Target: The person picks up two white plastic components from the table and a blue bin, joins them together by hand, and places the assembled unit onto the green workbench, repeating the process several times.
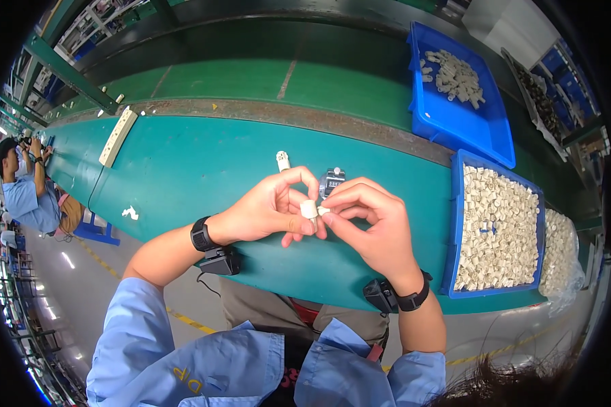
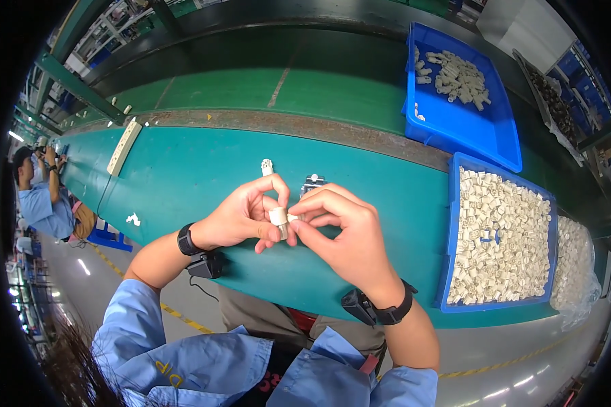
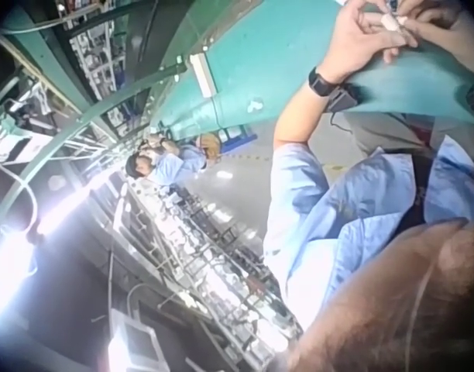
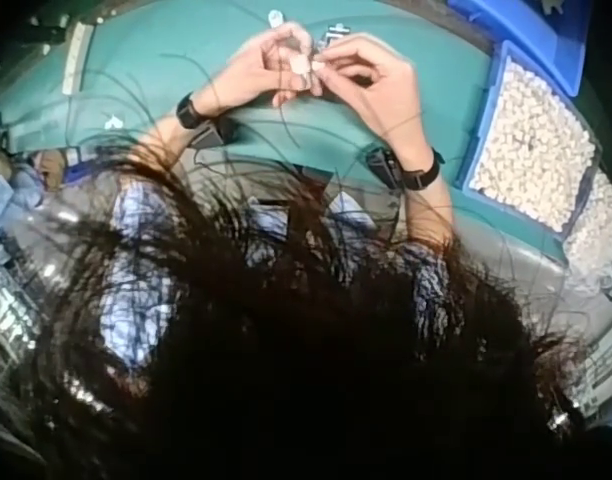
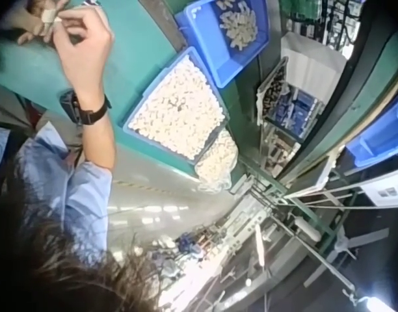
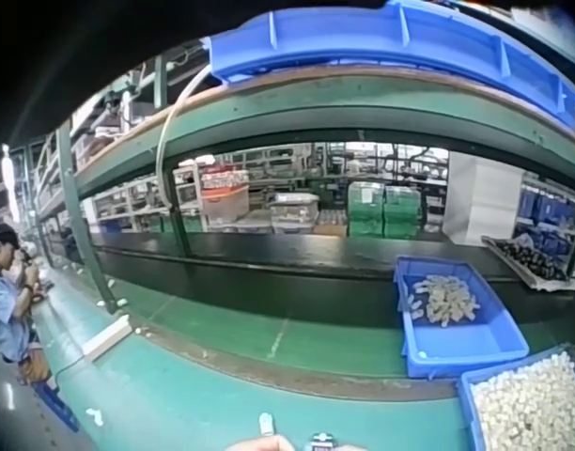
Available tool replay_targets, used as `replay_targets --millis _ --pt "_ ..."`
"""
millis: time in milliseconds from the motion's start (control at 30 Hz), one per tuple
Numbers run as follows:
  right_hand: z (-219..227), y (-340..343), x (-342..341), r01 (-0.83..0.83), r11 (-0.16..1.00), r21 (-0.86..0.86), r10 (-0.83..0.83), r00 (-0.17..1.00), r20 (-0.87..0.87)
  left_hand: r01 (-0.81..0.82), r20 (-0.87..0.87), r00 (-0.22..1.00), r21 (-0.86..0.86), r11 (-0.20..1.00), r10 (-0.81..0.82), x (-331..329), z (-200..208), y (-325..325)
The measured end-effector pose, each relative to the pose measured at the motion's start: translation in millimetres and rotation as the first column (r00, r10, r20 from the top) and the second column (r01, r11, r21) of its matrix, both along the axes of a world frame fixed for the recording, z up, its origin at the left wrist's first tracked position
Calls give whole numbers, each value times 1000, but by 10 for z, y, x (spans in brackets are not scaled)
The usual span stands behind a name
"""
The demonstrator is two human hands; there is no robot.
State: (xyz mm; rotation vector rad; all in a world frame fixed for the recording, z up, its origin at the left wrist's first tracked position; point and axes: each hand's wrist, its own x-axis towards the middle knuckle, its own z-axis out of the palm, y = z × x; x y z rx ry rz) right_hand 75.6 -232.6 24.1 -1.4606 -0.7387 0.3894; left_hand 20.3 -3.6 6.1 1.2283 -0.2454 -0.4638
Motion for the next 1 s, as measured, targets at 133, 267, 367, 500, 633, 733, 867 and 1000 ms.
replay_targets --millis 133,267,367,500,633,733,867,1000 --pt "31 -35 26 74 997 1 -74 997 37 -89 88 993 136 987 77 40 15 19" --pt "42 -53 31 115 993 26 -116 993 26 -133 58 990 133 982 126 47 83 2" --pt "43 -49 27 156 984 89 -148 985 -87 -41 -32 999 47 998 42 49 59 -19" --pt "53 -41 28 131 982 138 -113 985 -131 92 -45 995 7 996 -91 28 -23 18" --pt "24 -44 24 109 986 123 -91 985 -145 177 -117 973 -174 969 -199 29 -70 34" --pt "8 -61 32 58 993 101 -49 995 -92 120 -132 981 -168 978 -143 8 -39 -8" --pt "49 -60 46 50 997 65 -50 999 -2 74 -93 992 -137 988 -87 24 -27 17" --pt "27 -65 51 89 995 41 -89 996 7 -71 -16 997 28 997 72 15 -41 -18"
